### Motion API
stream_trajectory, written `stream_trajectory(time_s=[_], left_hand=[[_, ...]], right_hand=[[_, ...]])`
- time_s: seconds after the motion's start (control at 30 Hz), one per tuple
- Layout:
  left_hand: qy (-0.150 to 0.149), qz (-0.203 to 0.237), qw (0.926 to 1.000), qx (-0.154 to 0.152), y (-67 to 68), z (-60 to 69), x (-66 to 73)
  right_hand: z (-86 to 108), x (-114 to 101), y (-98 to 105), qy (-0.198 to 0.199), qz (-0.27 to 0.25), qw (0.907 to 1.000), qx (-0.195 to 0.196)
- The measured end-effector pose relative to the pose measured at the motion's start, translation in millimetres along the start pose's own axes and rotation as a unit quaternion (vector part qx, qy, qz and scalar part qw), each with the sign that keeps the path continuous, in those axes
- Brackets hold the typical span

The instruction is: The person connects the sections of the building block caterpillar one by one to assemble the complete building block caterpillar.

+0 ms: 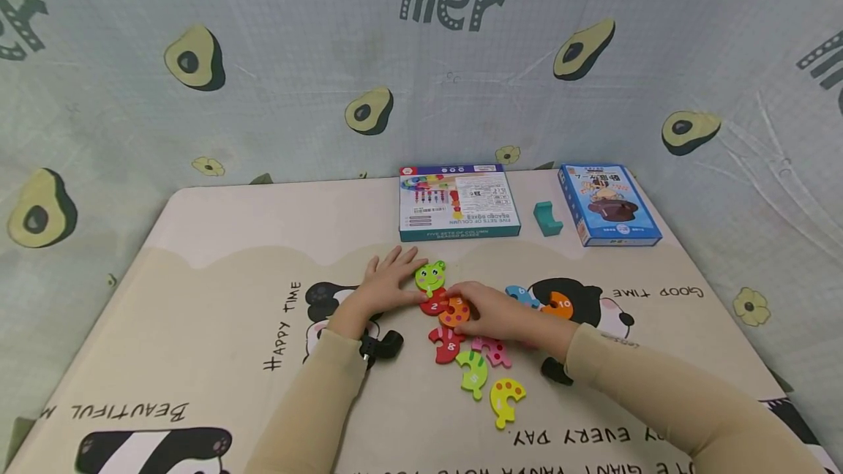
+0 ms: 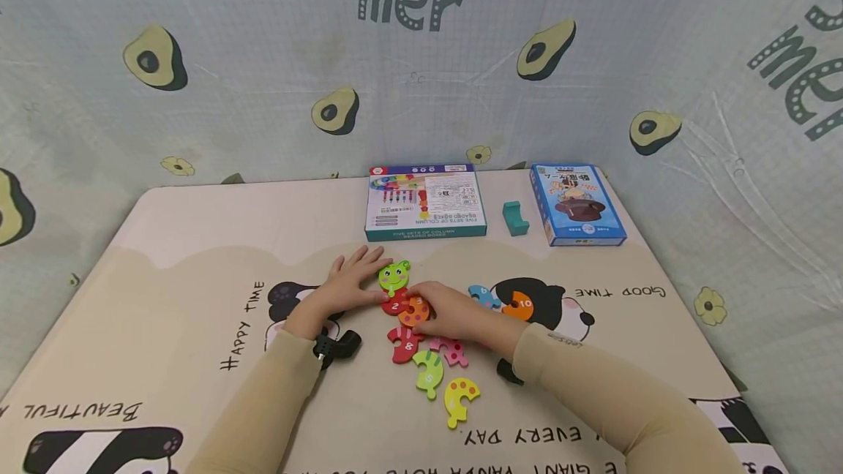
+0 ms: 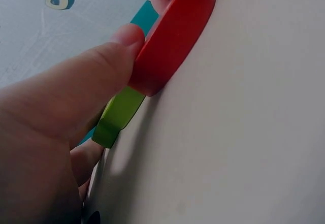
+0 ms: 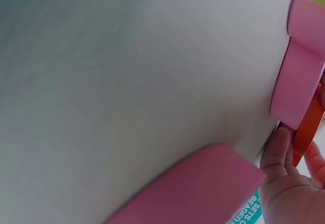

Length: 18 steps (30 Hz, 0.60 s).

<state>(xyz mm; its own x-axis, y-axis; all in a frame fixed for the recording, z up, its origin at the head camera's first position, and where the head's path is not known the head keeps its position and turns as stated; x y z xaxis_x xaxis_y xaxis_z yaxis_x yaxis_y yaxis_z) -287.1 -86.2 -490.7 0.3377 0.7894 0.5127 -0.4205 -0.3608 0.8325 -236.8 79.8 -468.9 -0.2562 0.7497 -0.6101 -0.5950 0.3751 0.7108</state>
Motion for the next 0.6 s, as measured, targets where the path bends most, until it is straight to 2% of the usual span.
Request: stream_trajectory(time_s=[0.3, 0.6], left_hand=[[-0.001, 0.000, 1.0000, -0.002, -0.2, 0.8, -0.3], [-0.002, 0.001, 1.0000, -0.001, 0.2, 0.0, -0.1]], right_hand=[[-2.1, -2.7, -1.1, 0.001, 0.016, 0.9997, 0.019], [-0.6, 2.5, 1.4, -0.016, -0.025, 0.9993, 0.020]])
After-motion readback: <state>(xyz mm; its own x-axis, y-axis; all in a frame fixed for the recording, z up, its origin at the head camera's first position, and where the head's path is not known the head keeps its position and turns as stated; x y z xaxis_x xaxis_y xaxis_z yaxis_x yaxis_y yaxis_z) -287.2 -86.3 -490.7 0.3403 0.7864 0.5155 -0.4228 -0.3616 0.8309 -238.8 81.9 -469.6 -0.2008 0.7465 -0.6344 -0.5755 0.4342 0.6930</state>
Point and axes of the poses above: each hand's wrist, its own z-axis away from the middle knuckle, its own y-axis out of the back of the hand, x = y × z, the point moved 6 cm from there along -z, towards the middle knuckle, and after that the axes turned 5 degrees about -x, right-handed, at the moved point
